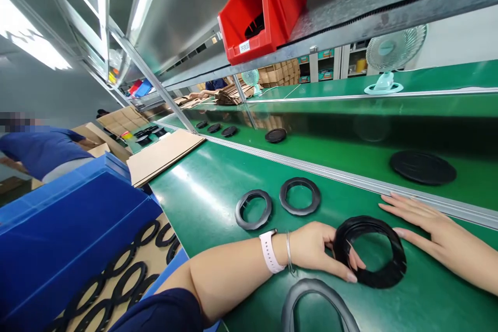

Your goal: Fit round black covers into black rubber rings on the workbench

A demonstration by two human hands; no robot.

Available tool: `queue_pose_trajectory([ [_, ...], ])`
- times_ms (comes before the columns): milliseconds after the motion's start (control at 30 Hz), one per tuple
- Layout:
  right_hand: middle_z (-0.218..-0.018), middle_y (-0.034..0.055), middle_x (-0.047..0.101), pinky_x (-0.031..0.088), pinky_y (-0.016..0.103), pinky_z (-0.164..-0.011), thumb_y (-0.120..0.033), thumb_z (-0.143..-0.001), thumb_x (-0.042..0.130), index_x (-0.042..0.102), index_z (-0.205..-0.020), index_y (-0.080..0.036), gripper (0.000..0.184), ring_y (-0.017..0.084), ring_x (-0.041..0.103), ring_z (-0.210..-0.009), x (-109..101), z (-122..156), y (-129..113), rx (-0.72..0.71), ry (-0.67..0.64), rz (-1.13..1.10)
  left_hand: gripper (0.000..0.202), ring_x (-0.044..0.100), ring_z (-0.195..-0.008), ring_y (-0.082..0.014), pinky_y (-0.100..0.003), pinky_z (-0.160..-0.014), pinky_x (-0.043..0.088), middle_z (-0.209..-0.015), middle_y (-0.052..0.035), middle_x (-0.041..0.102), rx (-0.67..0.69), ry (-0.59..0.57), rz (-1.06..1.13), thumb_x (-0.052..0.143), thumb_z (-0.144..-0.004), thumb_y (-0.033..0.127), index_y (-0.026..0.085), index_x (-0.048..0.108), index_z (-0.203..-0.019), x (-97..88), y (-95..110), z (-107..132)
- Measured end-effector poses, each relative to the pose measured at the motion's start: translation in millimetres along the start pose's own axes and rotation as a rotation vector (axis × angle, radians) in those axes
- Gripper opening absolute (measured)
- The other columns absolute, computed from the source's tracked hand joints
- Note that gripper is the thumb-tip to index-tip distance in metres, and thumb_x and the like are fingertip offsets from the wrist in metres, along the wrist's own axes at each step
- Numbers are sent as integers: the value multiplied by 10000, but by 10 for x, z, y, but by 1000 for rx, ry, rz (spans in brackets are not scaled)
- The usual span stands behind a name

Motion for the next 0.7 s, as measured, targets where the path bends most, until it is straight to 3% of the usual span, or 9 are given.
queue_pose_trajectory([
  [333,-1544,-88,327,284,597,-1157,-646,-968,467,344,-1475,-581,526,322,297,-1423,-77,-9,-154,5,-32,21,644,687,-1058,-254,-336,-1003,527,-1134,-100,735,-8,10,-18,877,-536,613,155,759,-973,0,0,-1],
  [467,-1555,-44,318,275,606,-1169,-635,-1007,446,422,-1494,-466,516,322,282,-1433,-131,-57,-236,26,-57,16,597,699,-1020,-263,-352,-958,543,-1083,-130,746,72,32,-12,870,-583,585,130,761,-954,-23,11,15],
  [600,-1533,42,365,263,595,-1187,-601,-1044,440,528,-1462,-305,520,324,307,-1424,-179,-150,-388,-17,-58,-16,462,713,-939,-247,-333,-878,564,-1007,-113,761,52,114,-95,854,-649,481,134,766,-941,-69,95,57],
  [700,-1490,75,429,293,532,-1192,-486,-1062,523,554,-1440,-237,454,289,362,-1400,-242,-179,-575,-57,-7,-15,345,704,-944,-256,-360,-902,553,-991,-115,759,63,103,-155,828,-703,395,135,753,-917,-61,159,107],
])
Point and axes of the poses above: each hand's wrist, its own z-axis away from the middle knuckle, its own x-axis out of the palm, y = z × x, the point moved 3 cm from there along -z, towards the middle knuckle
